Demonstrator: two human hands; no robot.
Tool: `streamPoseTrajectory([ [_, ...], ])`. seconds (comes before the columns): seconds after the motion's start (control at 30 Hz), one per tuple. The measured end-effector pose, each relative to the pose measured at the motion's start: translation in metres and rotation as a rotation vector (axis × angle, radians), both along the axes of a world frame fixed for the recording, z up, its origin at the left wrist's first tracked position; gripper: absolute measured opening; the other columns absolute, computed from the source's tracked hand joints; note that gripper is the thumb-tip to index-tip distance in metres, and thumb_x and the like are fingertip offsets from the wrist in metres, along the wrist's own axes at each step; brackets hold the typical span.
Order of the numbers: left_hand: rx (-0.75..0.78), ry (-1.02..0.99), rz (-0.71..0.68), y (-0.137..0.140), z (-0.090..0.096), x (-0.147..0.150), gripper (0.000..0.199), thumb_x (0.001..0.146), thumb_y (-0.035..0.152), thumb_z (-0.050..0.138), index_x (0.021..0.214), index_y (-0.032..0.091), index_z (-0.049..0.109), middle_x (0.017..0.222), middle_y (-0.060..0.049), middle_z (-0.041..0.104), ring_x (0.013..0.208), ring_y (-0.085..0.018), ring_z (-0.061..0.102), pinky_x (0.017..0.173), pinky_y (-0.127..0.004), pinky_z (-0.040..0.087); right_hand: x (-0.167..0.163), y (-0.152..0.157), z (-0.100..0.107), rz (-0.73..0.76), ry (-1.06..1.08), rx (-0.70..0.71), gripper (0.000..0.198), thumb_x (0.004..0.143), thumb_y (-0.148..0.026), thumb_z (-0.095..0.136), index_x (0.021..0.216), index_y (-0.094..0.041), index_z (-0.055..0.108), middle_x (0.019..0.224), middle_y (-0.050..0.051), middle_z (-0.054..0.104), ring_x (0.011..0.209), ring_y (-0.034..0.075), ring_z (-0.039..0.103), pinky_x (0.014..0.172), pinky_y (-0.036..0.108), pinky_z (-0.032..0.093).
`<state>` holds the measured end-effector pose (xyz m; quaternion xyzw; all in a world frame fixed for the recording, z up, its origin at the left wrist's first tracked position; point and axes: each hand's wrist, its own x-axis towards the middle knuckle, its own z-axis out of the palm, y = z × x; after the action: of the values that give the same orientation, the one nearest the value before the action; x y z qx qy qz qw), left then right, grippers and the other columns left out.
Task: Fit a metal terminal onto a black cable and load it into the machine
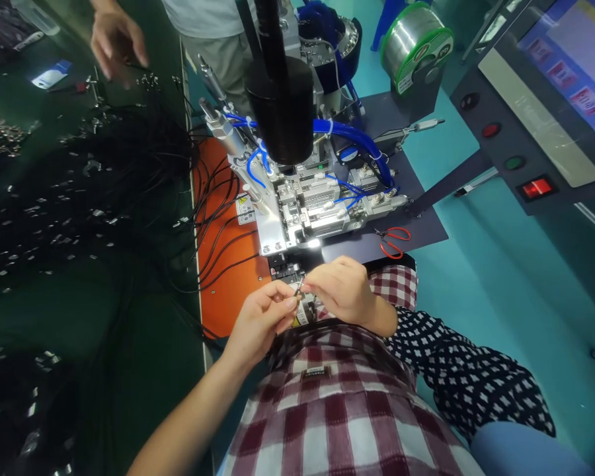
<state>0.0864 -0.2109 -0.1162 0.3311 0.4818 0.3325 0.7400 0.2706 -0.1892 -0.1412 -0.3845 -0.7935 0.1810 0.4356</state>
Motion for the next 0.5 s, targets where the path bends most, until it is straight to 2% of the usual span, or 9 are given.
streamPoseTrajectory([
  [0.07, 0.005, 0.004, -0.007, 0.001, -0.002, 0.000, 0.021, 0.082, 0.033, 0.070, 0.082, 0.013, 0.062, 0.061, 0.003, 0.054, 0.045, -0.002, 0.034, 0.047, -0.018, 0.023, -0.006, -0.003, 0.000, 0.016, 0.193, -0.331, 0.020, 0.094, -0.027, 0.054, 0.078, -0.018, 0.061, 0.072, 0.001, 0.068, 0.062, 0.012, 0.057, 0.063, 0.028, 0.039],
  [0.2, 0.074, 0.089, 0.007, 0.000, -0.010, 0.001, 0.023, 0.084, 0.036, 0.067, 0.083, 0.013, 0.065, 0.059, 0.004, 0.049, 0.046, -0.003, 0.035, 0.045, -0.018, 0.023, -0.015, -0.006, -0.003, 0.166, 0.746, -1.166, 0.029, 0.088, -0.042, 0.060, 0.073, -0.017, 0.054, 0.061, -0.003, 0.055, 0.046, 0.007, 0.044, 0.047, 0.022, 0.034],
  [0.27, 0.131, 0.145, 0.032, -0.001, -0.014, 0.000, 0.020, 0.083, 0.034, 0.068, 0.084, 0.015, 0.064, 0.058, 0.004, 0.049, 0.047, -0.004, 0.039, 0.046, -0.018, 0.026, -0.016, -0.005, -0.007, 0.264, 0.940, -1.443, 0.036, 0.081, -0.047, 0.067, 0.070, -0.016, 0.053, 0.058, -0.006, 0.048, 0.044, 0.004, 0.036, 0.043, 0.019, 0.028],
  [0.3, 0.158, 0.169, 0.042, -0.001, -0.015, 0.000, 0.019, 0.083, 0.033, 0.069, 0.084, 0.015, 0.064, 0.057, 0.005, 0.049, 0.048, -0.005, 0.041, 0.046, -0.018, 0.029, -0.016, -0.005, -0.008, 0.286, 0.999, -1.520, 0.038, 0.079, -0.049, 0.069, 0.069, -0.015, 0.054, 0.058, -0.006, 0.046, 0.045, 0.004, 0.035, 0.043, 0.018, 0.026],
  [0.37, 0.194, 0.209, 0.048, -0.002, -0.016, -0.001, 0.017, 0.083, 0.033, 0.068, 0.085, 0.016, 0.063, 0.056, 0.005, 0.050, 0.048, -0.006, 0.043, 0.047, -0.019, 0.033, -0.014, -0.004, -0.011, 0.248, 1.053, -1.547, 0.037, 0.078, -0.048, 0.071, 0.073, -0.014, 0.058, 0.060, -0.005, 0.047, 0.046, 0.003, 0.037, 0.044, 0.017, 0.028],
  [0.5, 0.249, 0.309, 0.035, -0.002, -0.012, -0.002, 0.018, 0.082, 0.033, 0.069, 0.082, 0.016, 0.063, 0.058, 0.004, 0.051, 0.049, -0.007, 0.046, 0.047, -0.019, 0.037, -0.012, -0.011, -0.013, 0.078, 0.958, -1.302, 0.028, 0.083, -0.042, 0.067, 0.081, -0.015, 0.065, 0.067, -0.002, 0.057, 0.051, 0.006, 0.047, 0.050, 0.020, 0.039],
])
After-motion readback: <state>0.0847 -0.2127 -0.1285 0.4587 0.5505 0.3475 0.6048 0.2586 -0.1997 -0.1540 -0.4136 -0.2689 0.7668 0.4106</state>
